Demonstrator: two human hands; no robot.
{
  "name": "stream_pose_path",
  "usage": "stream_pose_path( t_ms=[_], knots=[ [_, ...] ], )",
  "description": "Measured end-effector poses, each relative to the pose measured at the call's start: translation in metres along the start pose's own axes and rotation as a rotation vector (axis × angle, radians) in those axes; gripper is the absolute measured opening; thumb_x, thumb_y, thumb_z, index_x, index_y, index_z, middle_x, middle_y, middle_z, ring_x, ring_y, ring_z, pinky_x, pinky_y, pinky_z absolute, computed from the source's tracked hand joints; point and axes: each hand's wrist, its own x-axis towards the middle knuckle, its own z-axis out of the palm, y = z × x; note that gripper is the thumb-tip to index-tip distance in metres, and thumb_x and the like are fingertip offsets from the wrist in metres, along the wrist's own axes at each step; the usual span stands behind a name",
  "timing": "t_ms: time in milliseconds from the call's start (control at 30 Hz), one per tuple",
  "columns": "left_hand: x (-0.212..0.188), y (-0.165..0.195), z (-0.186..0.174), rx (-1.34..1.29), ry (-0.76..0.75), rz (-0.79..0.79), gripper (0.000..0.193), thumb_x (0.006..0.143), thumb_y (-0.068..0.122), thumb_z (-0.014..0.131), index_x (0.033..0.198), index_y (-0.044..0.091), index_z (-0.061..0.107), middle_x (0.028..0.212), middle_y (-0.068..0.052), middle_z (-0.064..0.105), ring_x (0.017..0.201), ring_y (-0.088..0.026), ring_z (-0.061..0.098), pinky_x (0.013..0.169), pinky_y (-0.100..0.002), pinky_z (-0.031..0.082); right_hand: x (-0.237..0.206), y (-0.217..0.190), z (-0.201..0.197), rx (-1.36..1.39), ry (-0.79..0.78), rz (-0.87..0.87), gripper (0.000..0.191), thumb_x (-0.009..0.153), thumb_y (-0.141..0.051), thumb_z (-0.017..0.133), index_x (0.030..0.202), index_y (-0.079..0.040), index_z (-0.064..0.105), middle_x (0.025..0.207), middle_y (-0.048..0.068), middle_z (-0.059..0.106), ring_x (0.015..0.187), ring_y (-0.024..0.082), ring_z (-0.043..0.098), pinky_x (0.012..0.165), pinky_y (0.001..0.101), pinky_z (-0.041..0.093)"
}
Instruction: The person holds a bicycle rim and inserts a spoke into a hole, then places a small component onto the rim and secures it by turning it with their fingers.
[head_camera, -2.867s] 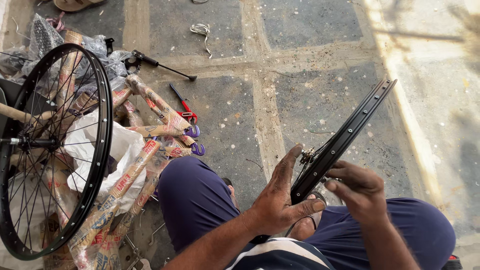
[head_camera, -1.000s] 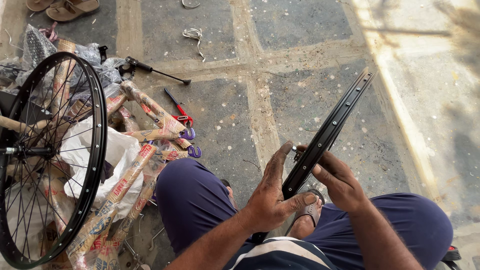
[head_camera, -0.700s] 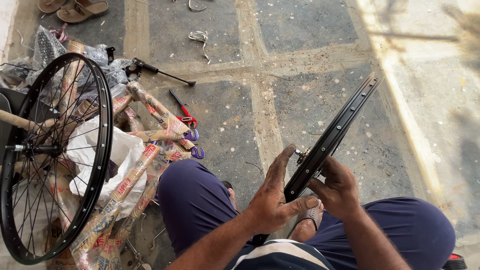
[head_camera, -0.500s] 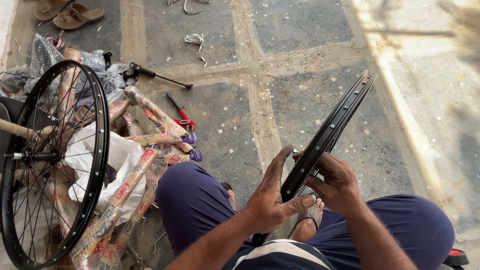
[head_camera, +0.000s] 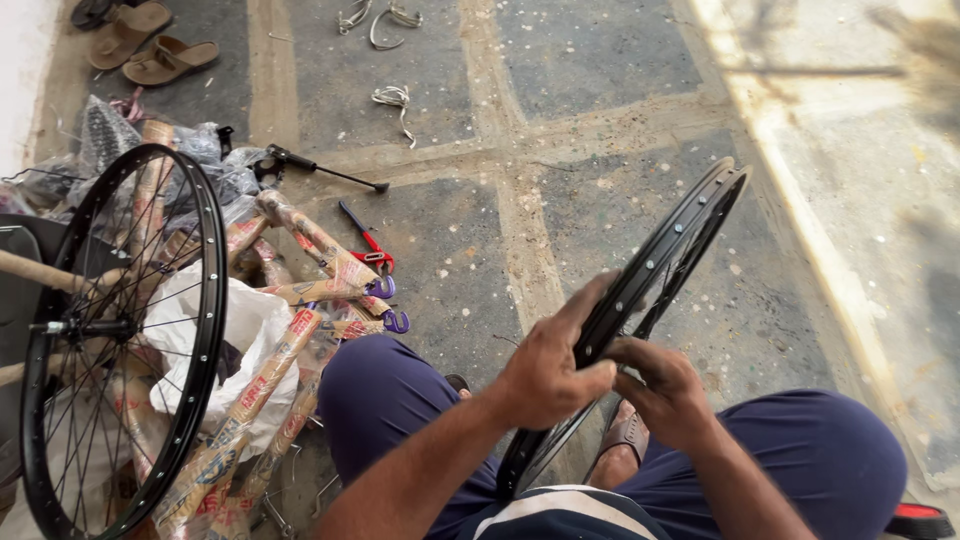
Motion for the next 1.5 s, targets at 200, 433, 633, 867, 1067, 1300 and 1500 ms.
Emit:
stream_pose_path(
  t_ms=[200, 433, 633, 867, 1067, 1300, 1500],
  knots=[
    [-0.026, -0.05, 0.031, -0.304, 0.178, 0.562, 0.088, 0.09, 0.006, 0.063, 0.169, 0.005, 0.024, 0.164, -0.023, 0.046, 0.155, -0.032, 0.048, 0.128, -0.044, 0.042, -0.023, -0.023, 0.019, 0.278, 0.388, -0.078, 0.024, 0.092, 0.0, 0.072, 0.116, 0.0, 0.07, 0.125, 0.014, 0.071, 0.109, 0.017, 0.073, 0.085, 0.0276, 0.064],
    [-0.014, -0.078, 0.041, -0.161, 0.232, 0.578, 0.1, 0.096, 0.039, 0.076, 0.17, 0.009, 0.016, 0.172, -0.022, 0.031, 0.164, -0.036, 0.031, 0.134, -0.051, 0.028, 0.004, -0.007, 0.019, 0.796, 0.173, 0.106, 0.028, 0.101, -0.004, 0.065, 0.125, 0.008, 0.072, 0.116, 0.019, 0.076, 0.107, 0.02, 0.072, 0.092, 0.0285, 0.058],
    [-0.013, -0.081, 0.041, -0.281, 0.203, 0.505, 0.121, 0.09, 0.061, 0.074, 0.172, 0.012, -0.002, 0.174, -0.024, 0.026, 0.166, -0.039, 0.026, 0.133, -0.056, 0.025, 0.018, -0.038, 0.034, 0.213, 0.255, -0.33, 0.029, 0.092, -0.013, 0.074, 0.115, 0.0, 0.062, 0.124, 0.013, 0.069, 0.117, 0.022, 0.067, 0.099, 0.0339, 0.058],
    [-0.014, -0.082, 0.04, -0.301, 0.202, 0.478, 0.127, 0.089, 0.067, 0.072, 0.17, 0.013, -0.008, 0.173, -0.027, 0.023, 0.164, -0.041, 0.026, 0.133, -0.057, 0.023, 0.01, -0.036, 0.019, 0.314, 0.076, -0.157, 0.021, 0.089, -0.009, 0.076, 0.099, 0.001, 0.06, 0.118, 0.013, 0.07, 0.108, 0.021, 0.068, 0.09, 0.0359, 0.058],
    [-0.012, -0.08, 0.048, -0.192, 0.225, 0.472, 0.126, 0.09, 0.067, 0.07, 0.171, 0.013, -0.011, 0.176, -0.028, 0.019, 0.167, -0.042, 0.023, 0.134, -0.058, 0.023, 0.019, -0.042, 0.046, 0.407, 0.417, -0.029, 0.03, 0.09, -0.007, 0.081, 0.112, 0.0, 0.062, 0.105, 0.008, 0.073, 0.096, 0.015, 0.076, 0.083, 0.0306, 0.066],
    [-0.013, -0.079, 0.045, -0.275, 0.211, 0.463, 0.128, 0.089, 0.068, 0.07, 0.171, 0.011, -0.01, 0.174, -0.028, 0.021, 0.165, -0.042, 0.027, 0.132, -0.057, 0.025, 0.036, -0.062, 0.001, 0.737, -0.311, 0.077, 0.039, 0.089, -0.015, 0.077, 0.12, 0.003, 0.061, 0.121, 0.013, 0.069, 0.108, 0.019, 0.07, 0.091, 0.0322, 0.059],
    [-0.01, -0.078, 0.044, -0.283, 0.22, 0.493, 0.127, 0.091, 0.067, 0.069, 0.171, 0.008, -0.011, 0.172, -0.029, 0.023, 0.166, -0.041, 0.025, 0.134, -0.055, 0.024, 0.01, -0.027, 0.045, -0.333, 0.573, -0.221, 0.03, 0.089, -0.017, 0.087, 0.099, -0.011, 0.059, 0.119, 0.005, 0.08, 0.102, 0.013, 0.08, 0.077, 0.0217, 0.059]
  ],
)
